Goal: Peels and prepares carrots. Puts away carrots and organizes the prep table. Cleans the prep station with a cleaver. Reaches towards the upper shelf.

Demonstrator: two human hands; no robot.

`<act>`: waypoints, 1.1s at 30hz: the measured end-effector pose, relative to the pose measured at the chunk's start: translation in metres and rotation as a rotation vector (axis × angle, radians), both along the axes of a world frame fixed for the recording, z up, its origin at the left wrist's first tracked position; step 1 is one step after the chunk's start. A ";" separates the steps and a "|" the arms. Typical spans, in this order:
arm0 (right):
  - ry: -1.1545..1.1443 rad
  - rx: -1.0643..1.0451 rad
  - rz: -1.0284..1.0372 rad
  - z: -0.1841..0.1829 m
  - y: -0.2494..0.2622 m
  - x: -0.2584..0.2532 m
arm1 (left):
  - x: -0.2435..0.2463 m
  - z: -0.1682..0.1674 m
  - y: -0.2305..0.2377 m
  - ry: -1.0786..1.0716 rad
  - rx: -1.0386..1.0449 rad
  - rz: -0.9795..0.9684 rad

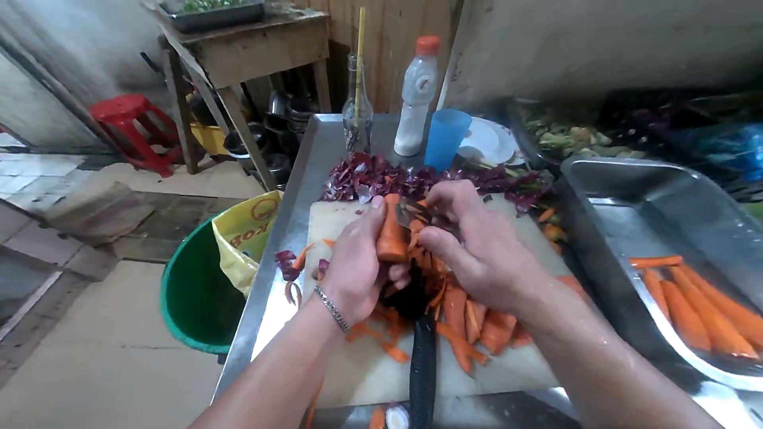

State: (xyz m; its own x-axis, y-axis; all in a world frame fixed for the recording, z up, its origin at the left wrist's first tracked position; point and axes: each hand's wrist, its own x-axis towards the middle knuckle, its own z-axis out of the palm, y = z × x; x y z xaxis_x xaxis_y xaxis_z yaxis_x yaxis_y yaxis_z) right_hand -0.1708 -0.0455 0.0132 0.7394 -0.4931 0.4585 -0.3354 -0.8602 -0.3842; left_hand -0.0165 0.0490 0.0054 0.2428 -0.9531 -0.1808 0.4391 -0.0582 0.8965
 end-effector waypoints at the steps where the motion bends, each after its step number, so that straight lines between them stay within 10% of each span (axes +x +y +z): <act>1: 0.005 0.022 0.037 0.001 0.004 0.000 | 0.001 -0.003 0.000 -0.011 -0.032 0.014; 21: 0.024 0.066 -0.137 -0.002 -0.036 -0.009 | -0.003 -0.003 0.005 -0.034 -0.054 -0.082; 33: 0.033 -0.057 0.119 -0.008 0.023 0.010 | 0.006 -0.016 -0.004 -0.053 -0.095 0.219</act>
